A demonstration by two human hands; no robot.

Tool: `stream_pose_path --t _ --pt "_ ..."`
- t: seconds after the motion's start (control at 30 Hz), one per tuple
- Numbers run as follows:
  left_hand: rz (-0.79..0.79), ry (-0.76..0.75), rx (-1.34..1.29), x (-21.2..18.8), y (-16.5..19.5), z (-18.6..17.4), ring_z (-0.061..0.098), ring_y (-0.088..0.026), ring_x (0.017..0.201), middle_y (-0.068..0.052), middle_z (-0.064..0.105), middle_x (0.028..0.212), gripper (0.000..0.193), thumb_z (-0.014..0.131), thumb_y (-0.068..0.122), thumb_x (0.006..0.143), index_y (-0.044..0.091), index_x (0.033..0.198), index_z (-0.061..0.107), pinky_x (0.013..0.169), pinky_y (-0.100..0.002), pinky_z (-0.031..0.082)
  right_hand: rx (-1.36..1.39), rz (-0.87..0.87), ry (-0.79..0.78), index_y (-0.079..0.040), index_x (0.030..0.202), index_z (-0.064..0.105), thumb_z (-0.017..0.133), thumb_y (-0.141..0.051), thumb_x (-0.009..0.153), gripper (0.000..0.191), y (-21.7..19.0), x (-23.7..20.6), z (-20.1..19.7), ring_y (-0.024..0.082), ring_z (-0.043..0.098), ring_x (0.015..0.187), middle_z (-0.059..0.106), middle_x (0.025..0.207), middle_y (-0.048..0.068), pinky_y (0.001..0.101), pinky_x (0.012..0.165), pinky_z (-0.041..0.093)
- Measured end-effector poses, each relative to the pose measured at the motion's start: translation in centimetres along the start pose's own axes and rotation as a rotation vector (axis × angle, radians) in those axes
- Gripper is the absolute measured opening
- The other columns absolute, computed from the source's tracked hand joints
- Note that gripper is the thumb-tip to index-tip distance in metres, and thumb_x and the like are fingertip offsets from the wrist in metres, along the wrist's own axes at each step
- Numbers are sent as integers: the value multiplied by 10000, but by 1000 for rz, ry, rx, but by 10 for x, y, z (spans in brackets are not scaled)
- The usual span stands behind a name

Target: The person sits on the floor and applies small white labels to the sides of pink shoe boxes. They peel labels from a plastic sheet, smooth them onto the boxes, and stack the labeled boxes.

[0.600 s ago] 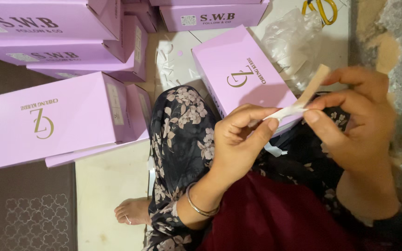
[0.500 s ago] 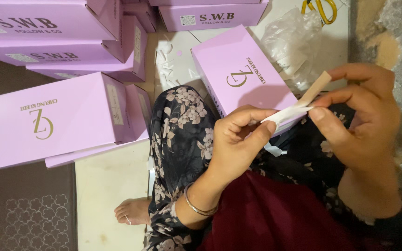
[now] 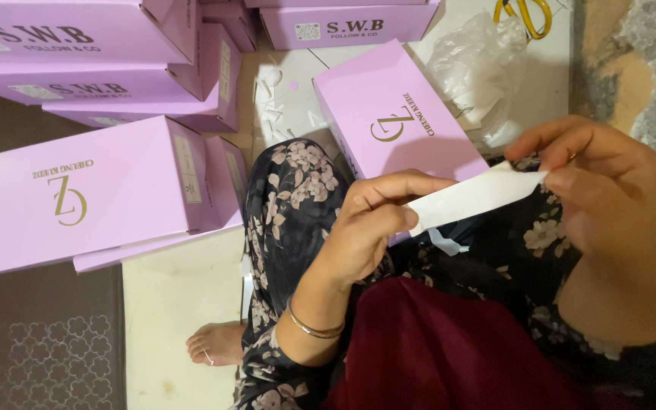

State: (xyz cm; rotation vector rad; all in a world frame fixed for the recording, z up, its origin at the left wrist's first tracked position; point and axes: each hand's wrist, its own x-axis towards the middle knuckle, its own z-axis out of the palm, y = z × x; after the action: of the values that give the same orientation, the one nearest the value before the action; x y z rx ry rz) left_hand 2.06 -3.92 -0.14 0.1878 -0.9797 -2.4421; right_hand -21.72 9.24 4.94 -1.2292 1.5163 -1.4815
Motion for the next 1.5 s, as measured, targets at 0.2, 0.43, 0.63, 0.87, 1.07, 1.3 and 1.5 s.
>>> stream_pose_path --t 0.2,0.43,0.63,0.87,1.07,1.3,1.5 --pt "-67 -37 -181 2 3 -1 718 -237 1109 -231 693 1277 510 459 -120 848 -159 1334 607 1054 -350 572 9 15 54 19 938 612 506 12 881 120 6 2 -7 135 661 830 680 1075 203 266 862 567" --pt "-74 -33 -128 2 5 -3 718 -242 1042 -264 692 1222 508 458 -137 868 -174 1350 614 1029 -360 581 -190 35 136 27 942 569 486 26 951 83 4 1 -20 121 627 849 658 1132 186 267 910 554" --pt "-85 -23 -153 4 2 -4 705 -276 1142 -267 669 1319 471 459 -136 874 -184 1317 610 1047 -407 589 -201 89 246 10 975 548 488 18 1007 68 22 -6 -40 128 621 857 635 1130 142 261 860 551" --pt "-82 3 -216 4 1 -5 701 -298 1160 -269 662 1306 466 443 -142 886 -188 1323 599 1060 -431 583 -636 172 449 -15 1060 581 636 -15 1026 64 69 -17 -82 156 581 839 607 1030 127 290 831 529" --pt "-72 39 -127 3 -5 -3 706 -265 1130 -227 683 1280 443 449 -127 932 -150 1349 598 1077 -421 572 -1059 314 397 -63 1214 647 691 17 1013 221 62 -14 -76 202 658 734 700 1038 124 337 670 532" --pt "-15 4 56 3 -14 13 683 -157 1062 -147 703 1188 385 517 -105 1023 -83 1393 621 1057 -330 549 -371 236 337 -70 1169 681 426 -192 1120 287 31 -10 -36 164 664 1024 694 1211 100 265 962 536" --pt "68 -1 265 5 -10 28 631 -94 1075 -62 671 1239 418 565 -122 991 -33 1399 589 1019 -268 517 585 423 17 57 1268 668 585 -68 952 350 47 -26 8 272 703 1031 709 1156 193 388 882 567"
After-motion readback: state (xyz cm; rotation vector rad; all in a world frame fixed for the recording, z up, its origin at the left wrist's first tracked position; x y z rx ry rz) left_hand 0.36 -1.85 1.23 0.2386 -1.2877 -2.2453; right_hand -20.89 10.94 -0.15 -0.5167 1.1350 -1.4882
